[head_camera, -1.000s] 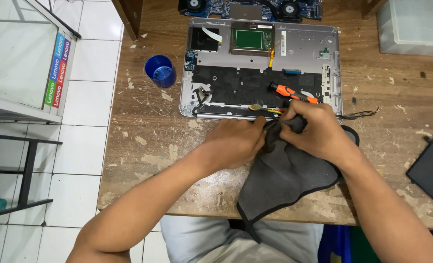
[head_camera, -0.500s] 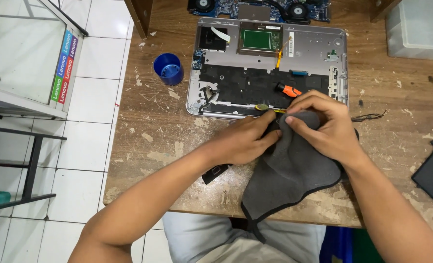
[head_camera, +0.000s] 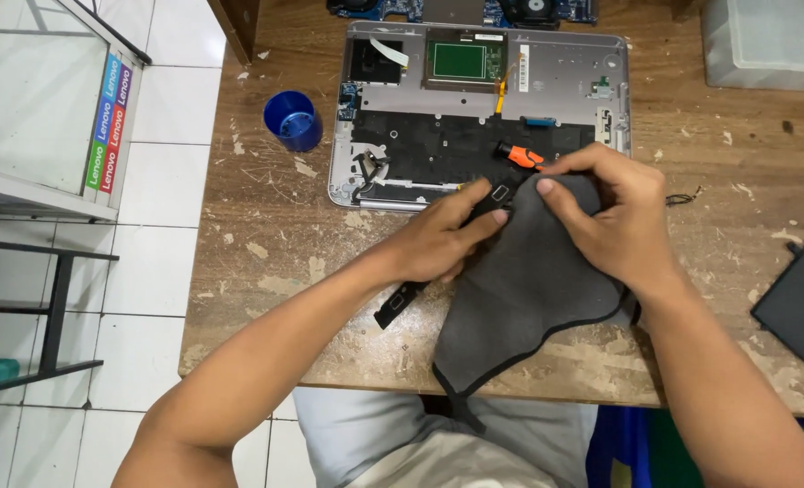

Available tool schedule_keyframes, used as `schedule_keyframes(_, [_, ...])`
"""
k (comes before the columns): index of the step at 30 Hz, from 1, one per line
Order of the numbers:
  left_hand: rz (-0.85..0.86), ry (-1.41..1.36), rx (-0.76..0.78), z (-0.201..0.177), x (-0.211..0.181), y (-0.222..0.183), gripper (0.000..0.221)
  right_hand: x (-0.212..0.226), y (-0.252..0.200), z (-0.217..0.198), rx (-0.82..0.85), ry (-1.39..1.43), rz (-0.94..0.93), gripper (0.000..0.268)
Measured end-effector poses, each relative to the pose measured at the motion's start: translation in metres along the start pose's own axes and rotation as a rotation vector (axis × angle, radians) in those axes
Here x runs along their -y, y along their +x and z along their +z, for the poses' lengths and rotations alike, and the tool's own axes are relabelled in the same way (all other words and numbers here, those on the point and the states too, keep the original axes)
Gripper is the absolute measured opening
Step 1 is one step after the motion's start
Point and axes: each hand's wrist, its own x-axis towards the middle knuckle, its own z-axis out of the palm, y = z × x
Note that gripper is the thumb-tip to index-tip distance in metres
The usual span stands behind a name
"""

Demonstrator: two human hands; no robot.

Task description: Cleaning an internal laptop component strip using a microfiber cloth.

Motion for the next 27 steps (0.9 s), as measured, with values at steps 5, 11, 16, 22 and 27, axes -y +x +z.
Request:
schedule_keyframes(5, [0.132,-0.021,-0.027,0.003,0.035,0.019,0.060,-0.002,-0.002,0.009,0.072,0.131,0.079,0.014])
schedule_keyframes(11, [0.317,-0.056,-0.073,0.005,0.041,0.025,0.022,-0.016,-0.006,0.005,0.103,0.218,0.182,0.020])
schedule_keyframes(16, [0.288,-0.033,-0.045,0.004,0.043,0.029,0.022,-0.006,0.003,-0.006,0.011,0.131,0.087,0.014])
schedule_keyframes(22, [0.275,0.067,-0.035,0.005,0.033,0.024,0.022,-0.002,0.004,0.000,0.021,0.151,-0.047,0.011])
schedule_keyframes(27, [0.250,0.095,-0.020,0.005,0.033,0.020,0.022,-0.017,0.000,0.003,0.078,0.117,-0.112,0.011])
